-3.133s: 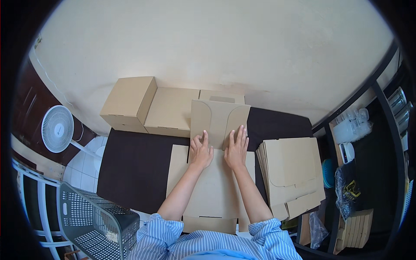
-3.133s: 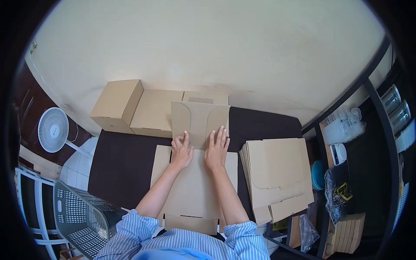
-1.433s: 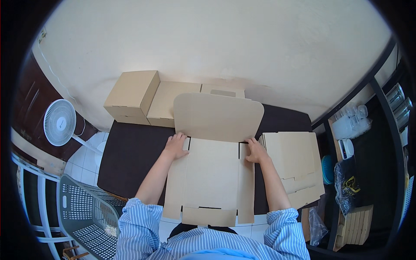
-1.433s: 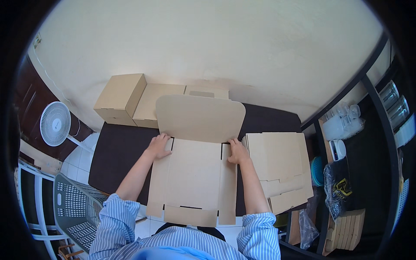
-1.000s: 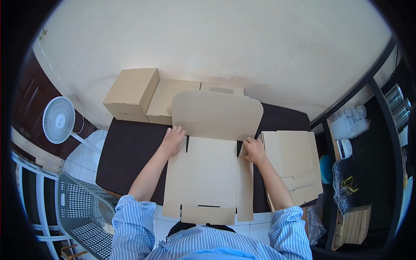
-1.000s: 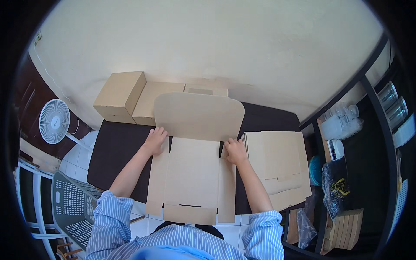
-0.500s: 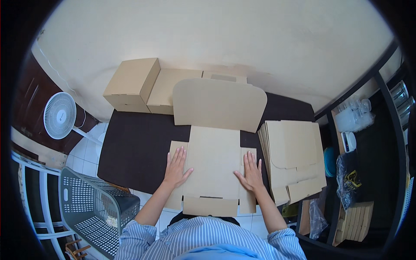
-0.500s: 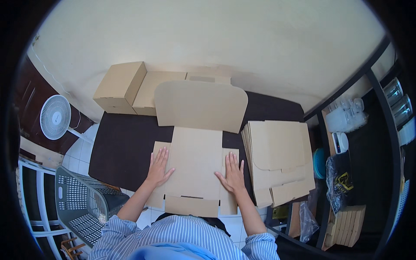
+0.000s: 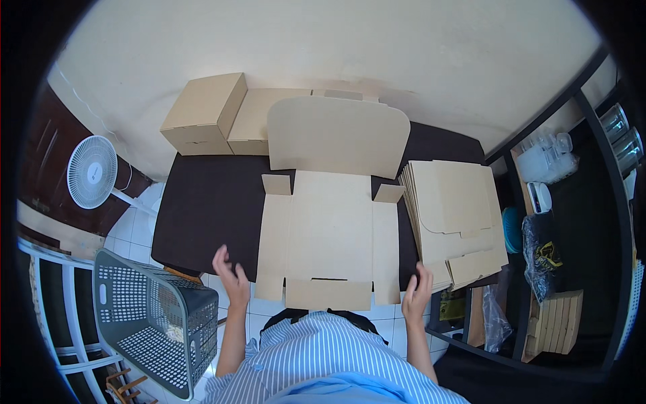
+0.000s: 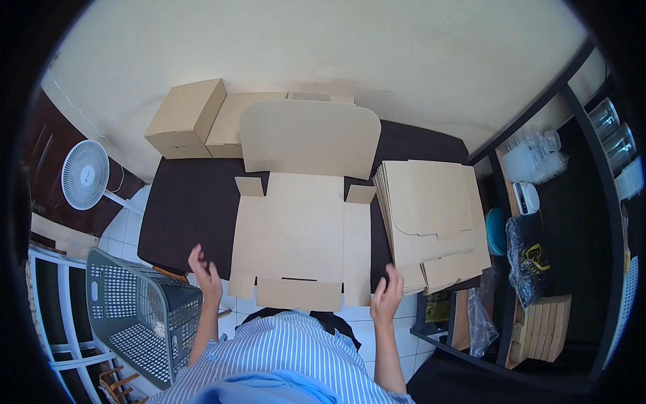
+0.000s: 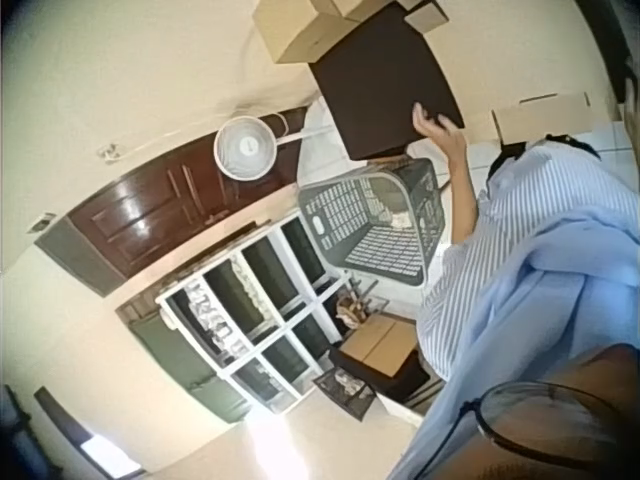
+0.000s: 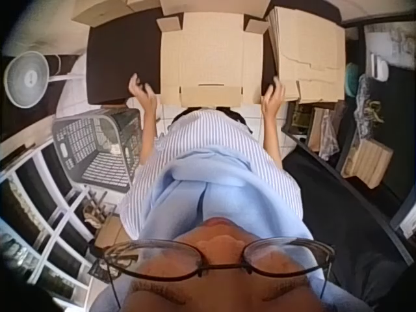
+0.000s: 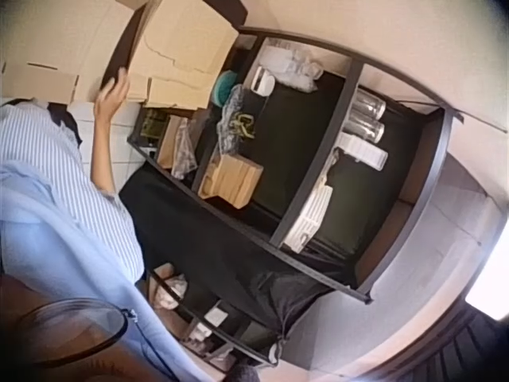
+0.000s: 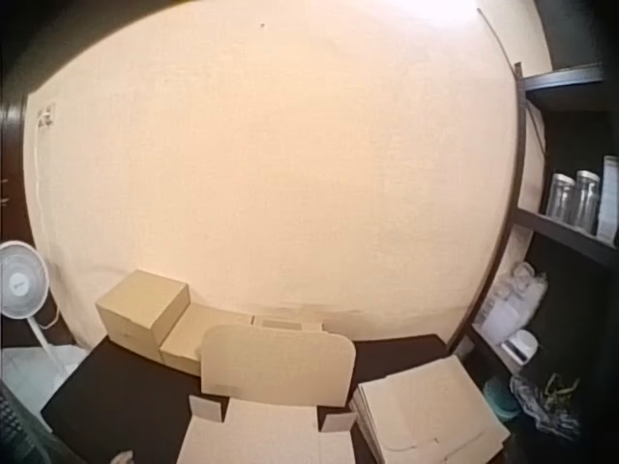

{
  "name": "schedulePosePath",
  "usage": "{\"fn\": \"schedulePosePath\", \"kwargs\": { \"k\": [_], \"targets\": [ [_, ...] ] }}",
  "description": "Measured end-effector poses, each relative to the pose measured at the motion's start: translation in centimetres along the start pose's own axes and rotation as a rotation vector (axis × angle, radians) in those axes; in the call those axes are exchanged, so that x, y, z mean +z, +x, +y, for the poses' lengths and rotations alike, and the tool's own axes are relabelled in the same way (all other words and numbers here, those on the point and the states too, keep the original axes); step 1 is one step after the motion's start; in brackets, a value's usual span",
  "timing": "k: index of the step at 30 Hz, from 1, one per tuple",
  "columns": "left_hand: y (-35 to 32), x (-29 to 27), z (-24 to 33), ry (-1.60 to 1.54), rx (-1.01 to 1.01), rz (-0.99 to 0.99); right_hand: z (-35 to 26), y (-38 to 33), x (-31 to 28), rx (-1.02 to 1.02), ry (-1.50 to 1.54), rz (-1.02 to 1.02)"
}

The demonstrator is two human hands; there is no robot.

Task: The recorder is folding and assembling several flat cardboard pieces into completed boxes.

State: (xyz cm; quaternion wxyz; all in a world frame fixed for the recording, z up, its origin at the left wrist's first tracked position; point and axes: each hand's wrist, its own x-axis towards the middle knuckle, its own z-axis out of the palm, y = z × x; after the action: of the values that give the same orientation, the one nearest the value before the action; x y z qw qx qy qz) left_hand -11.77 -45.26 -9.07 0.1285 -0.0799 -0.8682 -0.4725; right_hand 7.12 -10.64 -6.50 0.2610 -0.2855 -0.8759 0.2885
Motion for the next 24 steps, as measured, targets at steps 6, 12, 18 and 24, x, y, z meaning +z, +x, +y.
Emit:
{"fn": "schedulePosePath", "kwargs": {
  "k": [6,12,18,24],
  "targets": [
    [-6.2,-1.6,-1.0,0.074,-0.032,-0.292,1.7,-7.7,0.0,0.598,0.398,-0.133],
    [-7.2,0.8,-2.3,-0.238,-0.233,-0.295,0.3,-6.2,1.3,0.256,0.574,0.042],
    [-3.5,3.3,2.4,-0.106,0.260,-0.143,-0.9,-2.1,2.8,-0.160,0.057,-0.163],
    [-2.4,3.3,2.9,0.459,0.214,-0.655,-0.3,-1.7,4.3,-0.128,-0.316,-0.479]
  ]
}}
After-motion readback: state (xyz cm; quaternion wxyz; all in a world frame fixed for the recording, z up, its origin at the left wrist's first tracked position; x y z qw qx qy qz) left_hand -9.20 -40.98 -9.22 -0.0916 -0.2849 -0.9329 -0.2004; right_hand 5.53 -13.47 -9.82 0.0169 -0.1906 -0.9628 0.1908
